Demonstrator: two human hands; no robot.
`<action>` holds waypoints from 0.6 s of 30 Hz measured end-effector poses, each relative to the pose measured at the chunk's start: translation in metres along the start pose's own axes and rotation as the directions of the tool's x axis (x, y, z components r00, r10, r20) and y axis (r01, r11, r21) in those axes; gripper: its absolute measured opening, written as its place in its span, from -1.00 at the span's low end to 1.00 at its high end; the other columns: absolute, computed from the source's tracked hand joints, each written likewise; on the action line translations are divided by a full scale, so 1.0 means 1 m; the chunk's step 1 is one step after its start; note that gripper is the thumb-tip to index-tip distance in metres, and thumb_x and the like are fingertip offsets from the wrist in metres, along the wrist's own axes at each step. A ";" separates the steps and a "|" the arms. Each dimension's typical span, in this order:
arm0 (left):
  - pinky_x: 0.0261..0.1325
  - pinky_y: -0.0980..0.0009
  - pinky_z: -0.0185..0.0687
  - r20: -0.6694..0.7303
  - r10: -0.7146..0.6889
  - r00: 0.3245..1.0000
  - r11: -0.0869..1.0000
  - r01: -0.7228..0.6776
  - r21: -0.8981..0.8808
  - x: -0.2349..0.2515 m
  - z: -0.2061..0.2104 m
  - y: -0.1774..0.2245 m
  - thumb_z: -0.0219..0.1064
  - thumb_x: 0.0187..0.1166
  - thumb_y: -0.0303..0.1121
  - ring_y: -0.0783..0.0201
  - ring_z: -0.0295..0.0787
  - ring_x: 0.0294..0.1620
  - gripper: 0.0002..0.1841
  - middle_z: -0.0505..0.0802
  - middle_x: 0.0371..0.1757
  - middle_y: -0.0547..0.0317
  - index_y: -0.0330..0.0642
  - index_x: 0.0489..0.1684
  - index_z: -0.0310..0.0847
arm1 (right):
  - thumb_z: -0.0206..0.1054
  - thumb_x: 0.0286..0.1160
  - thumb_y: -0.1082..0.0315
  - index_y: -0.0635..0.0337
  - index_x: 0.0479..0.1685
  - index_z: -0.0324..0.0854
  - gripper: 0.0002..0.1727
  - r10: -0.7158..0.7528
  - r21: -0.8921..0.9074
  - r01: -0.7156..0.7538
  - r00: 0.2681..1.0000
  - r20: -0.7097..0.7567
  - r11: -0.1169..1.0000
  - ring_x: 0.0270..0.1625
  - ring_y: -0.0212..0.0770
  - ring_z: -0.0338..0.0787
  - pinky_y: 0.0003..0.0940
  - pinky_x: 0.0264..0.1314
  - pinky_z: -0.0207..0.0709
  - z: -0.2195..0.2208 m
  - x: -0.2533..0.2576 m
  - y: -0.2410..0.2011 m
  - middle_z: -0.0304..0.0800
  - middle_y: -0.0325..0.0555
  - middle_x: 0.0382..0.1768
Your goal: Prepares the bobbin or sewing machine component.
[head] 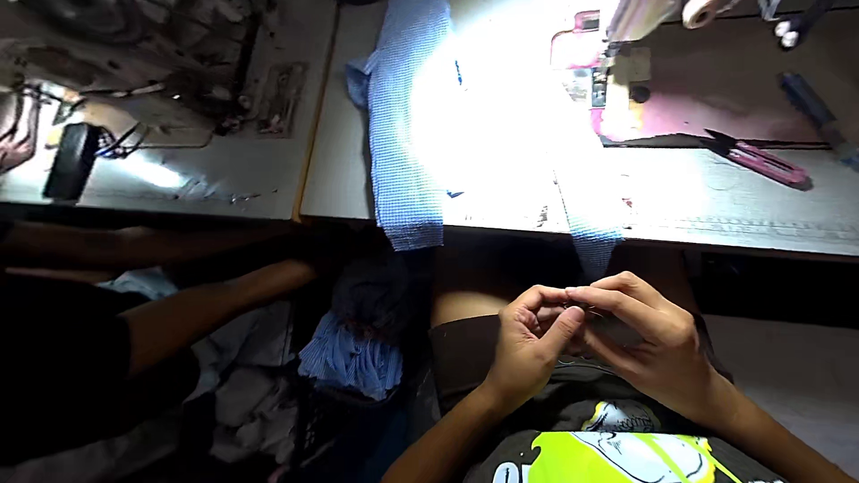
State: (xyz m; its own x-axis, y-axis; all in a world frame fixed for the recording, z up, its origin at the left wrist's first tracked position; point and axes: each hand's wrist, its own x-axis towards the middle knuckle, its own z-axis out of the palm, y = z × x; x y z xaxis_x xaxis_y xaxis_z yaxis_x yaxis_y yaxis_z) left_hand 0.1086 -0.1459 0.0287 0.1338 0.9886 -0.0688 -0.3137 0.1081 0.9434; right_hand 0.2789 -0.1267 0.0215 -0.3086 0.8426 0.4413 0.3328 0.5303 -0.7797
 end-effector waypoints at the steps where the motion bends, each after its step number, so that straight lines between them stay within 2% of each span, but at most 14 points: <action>1: -0.22 0.50 0.80 -0.004 -0.024 1.000 1.000 0.024 -0.003 0.000 0.000 0.000 0.28 0.59 -0.64 0.45 0.84 -0.34 -0.86 0.88 -0.29 0.21 -0.43 0.01 0.58 | 0.47 0.52 0.25 0.11 0.14 0.83 -0.71 -0.015 -0.050 0.015 1.000 0.000 0.999 0.08 -0.41 0.72 -0.58 0.20 0.59 0.000 -0.001 0.001 0.79 -0.12 -0.06; 5: -0.08 0.49 0.77 -0.006 -0.099 0.995 0.995 0.098 -0.036 0.004 -0.005 -0.001 0.35 0.54 -0.62 0.46 0.83 -0.25 -0.86 0.87 -0.26 0.20 -0.39 -0.03 0.61 | 0.45 0.52 0.29 0.18 0.09 0.86 -0.74 -0.034 -0.108 0.033 0.999 -0.006 0.994 0.07 -0.36 0.76 -0.57 0.18 0.61 0.001 -0.002 0.003 0.85 -0.06 -0.08; 8: 0.00 0.45 0.79 -0.036 -0.113 0.993 0.989 0.109 -0.097 0.007 -0.008 -0.003 0.42 0.46 -0.65 0.42 0.83 -0.20 -0.83 0.86 -0.22 0.17 -0.39 -0.07 0.62 | 0.47 0.44 0.39 0.25 0.08 0.85 -0.73 0.006 0.021 -0.005 0.999 -0.045 1.000 0.13 -0.39 0.78 -0.58 0.24 0.66 0.006 -0.003 0.008 0.86 -0.07 0.01; 12: -0.15 0.47 0.79 -0.090 -0.210 0.973 0.970 0.196 -0.146 0.010 -0.010 -0.001 0.42 0.48 -0.65 0.40 0.84 -0.30 -0.80 0.89 -0.26 0.14 -0.42 0.01 0.68 | 0.53 0.39 0.40 0.29 0.09 0.82 -0.70 0.064 0.141 -0.058 0.997 -0.041 0.988 0.10 -0.44 0.82 -0.57 0.25 0.70 0.011 -0.002 0.018 0.89 -0.15 0.00; 15: -0.18 0.46 0.80 -0.132 -0.225 0.965 0.971 0.210 -0.118 0.010 -0.012 -0.003 0.43 0.45 -0.67 0.39 0.85 -0.34 -0.81 0.90 -0.29 0.13 -0.44 -0.02 0.69 | 0.54 0.36 0.40 0.31 0.08 0.80 -0.68 0.086 0.169 -0.080 0.996 -0.027 0.982 0.05 -0.45 0.83 -0.57 0.23 0.72 0.014 -0.004 0.022 0.89 -0.17 -0.04; 18: -0.20 0.46 0.82 -0.175 -0.230 0.957 0.972 0.217 -0.093 0.010 -0.012 -0.003 0.45 0.42 -0.67 0.39 0.85 -0.37 -0.76 0.90 -0.34 0.14 -0.46 0.02 0.69 | 0.57 0.35 0.40 0.25 0.07 0.83 -0.70 0.089 0.220 -0.082 0.996 -0.019 0.972 0.11 -0.38 0.83 -0.53 0.24 0.73 0.017 -0.004 0.023 0.89 -0.15 0.03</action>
State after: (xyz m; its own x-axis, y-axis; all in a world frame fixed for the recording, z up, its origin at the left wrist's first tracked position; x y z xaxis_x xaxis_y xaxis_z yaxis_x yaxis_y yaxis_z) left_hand 0.1000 -0.1353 0.0216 0.0362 0.9399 -0.3395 -0.3630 0.3289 0.8718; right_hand 0.2728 -0.1196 -0.0064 -0.2612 0.8879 0.3787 0.1527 0.4254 -0.8920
